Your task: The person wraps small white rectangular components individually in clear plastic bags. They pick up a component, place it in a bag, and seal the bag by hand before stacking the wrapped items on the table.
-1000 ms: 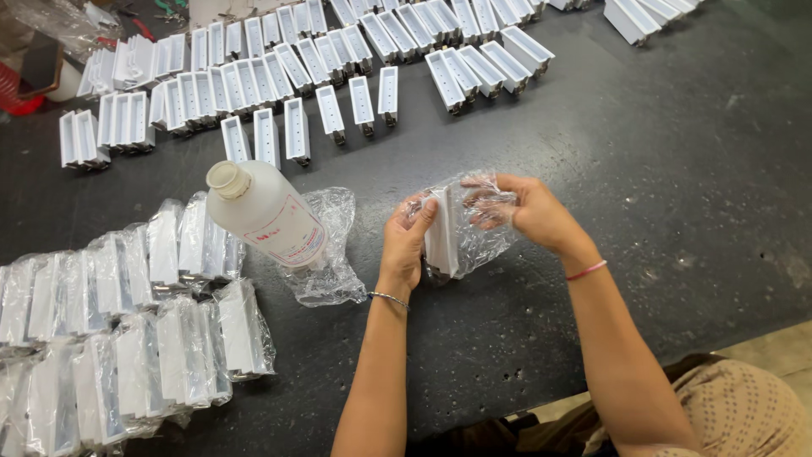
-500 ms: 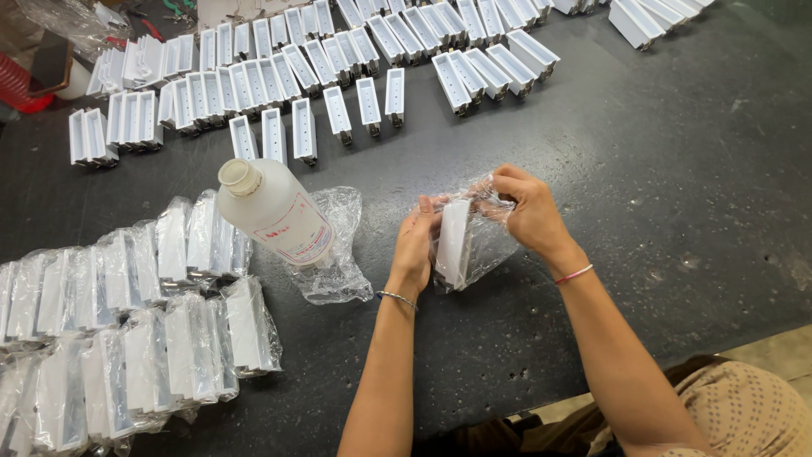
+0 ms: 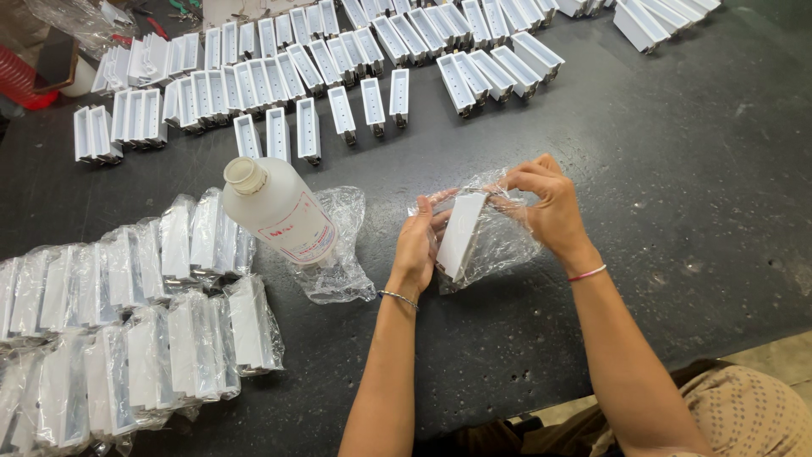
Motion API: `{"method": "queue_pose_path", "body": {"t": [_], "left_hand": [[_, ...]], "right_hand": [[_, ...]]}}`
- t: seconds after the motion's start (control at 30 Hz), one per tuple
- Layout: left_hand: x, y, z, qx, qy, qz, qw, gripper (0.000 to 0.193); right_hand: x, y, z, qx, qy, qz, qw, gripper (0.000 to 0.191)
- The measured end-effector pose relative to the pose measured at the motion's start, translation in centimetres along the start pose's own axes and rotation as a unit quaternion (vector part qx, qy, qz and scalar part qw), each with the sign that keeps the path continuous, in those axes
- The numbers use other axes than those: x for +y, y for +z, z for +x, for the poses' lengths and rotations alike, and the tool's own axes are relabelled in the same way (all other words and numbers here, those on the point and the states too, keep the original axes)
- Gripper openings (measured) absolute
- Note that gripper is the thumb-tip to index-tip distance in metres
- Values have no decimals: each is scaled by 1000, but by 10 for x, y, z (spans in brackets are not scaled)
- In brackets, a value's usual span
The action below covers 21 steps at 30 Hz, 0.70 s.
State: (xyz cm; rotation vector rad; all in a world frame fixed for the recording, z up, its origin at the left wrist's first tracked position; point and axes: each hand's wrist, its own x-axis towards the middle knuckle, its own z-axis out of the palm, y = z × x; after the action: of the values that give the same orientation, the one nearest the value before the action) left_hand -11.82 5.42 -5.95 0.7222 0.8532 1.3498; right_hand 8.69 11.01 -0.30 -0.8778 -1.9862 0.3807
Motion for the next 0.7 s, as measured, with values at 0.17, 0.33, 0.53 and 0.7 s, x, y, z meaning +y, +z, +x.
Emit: {"method": "queue_pose_path", "body": {"t": [0.17, 0.33, 0.53, 0.7], "left_hand": [[-5, 1, 2, -20, 6, 55, 998, 71], [2, 10, -7, -44, 15, 101, 994, 76], [14, 22, -11, -8, 1, 71, 997, 76], [21, 19, -13, 37, 7, 73, 997, 79]], "right_hand": [[3, 8, -1, 9, -22, -13, 1000, 22], [-4, 17, -3, -1, -7, -25, 1000, 24], [-1, 3, 1, -13, 99, 248, 964, 14], [12, -15, 8, -39, 241, 323, 914, 24]]}}
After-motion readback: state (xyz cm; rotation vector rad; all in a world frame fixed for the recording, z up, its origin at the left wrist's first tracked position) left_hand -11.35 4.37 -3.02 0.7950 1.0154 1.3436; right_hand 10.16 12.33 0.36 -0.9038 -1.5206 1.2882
